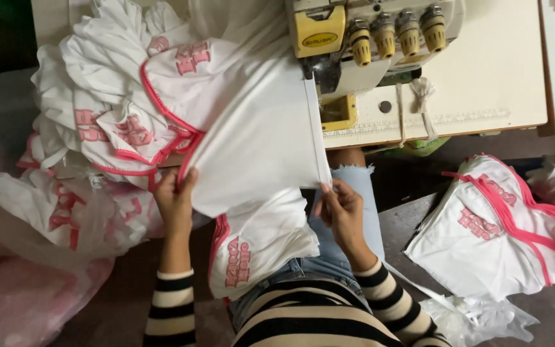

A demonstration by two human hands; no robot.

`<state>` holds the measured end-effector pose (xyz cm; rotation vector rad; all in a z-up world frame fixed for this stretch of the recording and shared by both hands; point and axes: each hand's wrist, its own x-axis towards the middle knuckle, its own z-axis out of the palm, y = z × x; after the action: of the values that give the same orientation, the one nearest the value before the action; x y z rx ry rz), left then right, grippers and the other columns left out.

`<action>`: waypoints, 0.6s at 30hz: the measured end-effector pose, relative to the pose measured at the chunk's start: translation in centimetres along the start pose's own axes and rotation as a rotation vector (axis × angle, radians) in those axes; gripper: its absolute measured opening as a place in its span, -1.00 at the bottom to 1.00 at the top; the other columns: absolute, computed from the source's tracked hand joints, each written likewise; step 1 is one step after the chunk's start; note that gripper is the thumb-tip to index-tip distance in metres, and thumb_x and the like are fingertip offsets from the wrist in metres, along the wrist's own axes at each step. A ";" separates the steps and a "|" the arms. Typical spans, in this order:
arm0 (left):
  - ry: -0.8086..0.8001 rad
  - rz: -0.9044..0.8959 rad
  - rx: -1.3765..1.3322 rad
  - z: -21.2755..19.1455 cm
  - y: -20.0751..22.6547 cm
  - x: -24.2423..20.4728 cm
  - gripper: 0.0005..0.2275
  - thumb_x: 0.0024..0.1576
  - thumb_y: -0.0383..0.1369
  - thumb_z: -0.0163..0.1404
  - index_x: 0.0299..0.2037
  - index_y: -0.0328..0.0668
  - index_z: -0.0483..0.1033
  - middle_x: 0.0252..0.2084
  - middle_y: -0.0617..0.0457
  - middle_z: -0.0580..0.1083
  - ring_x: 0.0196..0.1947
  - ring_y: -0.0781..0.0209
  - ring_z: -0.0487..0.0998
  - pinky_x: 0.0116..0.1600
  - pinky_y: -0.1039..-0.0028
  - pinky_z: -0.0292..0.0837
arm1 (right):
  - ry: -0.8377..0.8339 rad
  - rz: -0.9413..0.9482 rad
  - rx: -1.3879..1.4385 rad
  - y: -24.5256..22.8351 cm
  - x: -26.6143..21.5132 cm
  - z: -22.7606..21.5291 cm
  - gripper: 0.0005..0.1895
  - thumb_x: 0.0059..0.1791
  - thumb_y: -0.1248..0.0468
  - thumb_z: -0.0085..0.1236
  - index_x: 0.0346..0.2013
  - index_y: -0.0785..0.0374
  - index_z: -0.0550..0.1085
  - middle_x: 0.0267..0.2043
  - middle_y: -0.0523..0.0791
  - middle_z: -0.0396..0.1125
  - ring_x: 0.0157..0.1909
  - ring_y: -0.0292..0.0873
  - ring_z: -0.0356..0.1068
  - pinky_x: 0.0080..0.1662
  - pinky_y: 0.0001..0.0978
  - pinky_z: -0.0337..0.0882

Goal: Sewing white fabric pieces with pink trim using an industrial sewing machine on a factory floor.

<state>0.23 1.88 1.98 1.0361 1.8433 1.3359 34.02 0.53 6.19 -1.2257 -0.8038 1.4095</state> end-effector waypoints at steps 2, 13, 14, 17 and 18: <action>0.008 0.078 -0.048 0.9 3.9 1.5 -0.85 0.21 -0.33 0.24 -0.32 -0.14 0.55 -0.47 0.24 0.37 -0.38 0.44 0.29 -0.08 0.58 0.32 | 0.016 -0.057 -0.022 -1.1 1.1 0.9 -0.77 0.13 0.35 -0.02 -0.05 0.48 0.48 -0.76 0.05 0.33 -0.88 -0.26 0.09 -0.73 -0.53 0.08; 0.016 0.299 -0.082 1.3 5.7 14.9 -0.82 0.23 -0.37 0.29 -0.31 -0.18 0.53 -0.46 0.19 0.35 -0.40 0.44 0.30 -0.18 0.61 0.32 | 0.033 -0.209 -0.015 -3.5 10.4 4.8 -0.76 0.16 0.28 0.04 -0.09 0.45 0.50 -0.68 0.04 0.38 -0.84 -0.29 0.15 -0.72 -0.53 0.11; 0.010 0.351 -0.070 1.3 5.3 16.4 -0.83 0.24 -0.40 0.29 -0.30 -0.20 0.53 -0.47 0.17 0.34 -0.39 0.44 0.29 -0.18 0.59 0.33 | 0.028 -0.225 -0.013 -3.7 11.3 5.2 -0.77 0.15 0.28 0.04 -0.10 0.45 0.51 -0.66 0.04 0.40 -0.83 -0.28 0.18 -0.72 -0.53 0.12; -0.018 0.429 0.011 1.1 10.2 16.3 -0.85 0.30 -0.43 0.28 -0.27 -0.22 0.56 -0.46 0.17 0.34 -0.38 0.43 0.29 -0.18 0.59 0.33 | 0.040 -0.189 0.047 -4.1 10.6 5.7 -0.78 0.16 0.29 0.01 -0.07 0.43 0.49 -0.61 0.04 0.42 -0.78 -0.28 0.23 -0.66 -0.55 0.15; -0.024 0.428 0.011 1.4 11.4 16.0 -0.85 0.30 -0.43 0.28 -0.27 -0.22 0.56 -0.46 0.17 0.34 -0.38 0.43 0.29 -0.18 0.59 0.33 | 0.045 -0.187 0.047 -4.1 9.3 5.2 -0.78 0.16 0.29 0.01 -0.07 0.43 0.49 -0.61 0.04 0.42 -0.78 -0.28 0.23 -0.66 -0.55 0.15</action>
<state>-3.82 18.45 11.81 1.5057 1.6690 1.5427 30.90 11.11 9.00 -1.1124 -0.8272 1.2378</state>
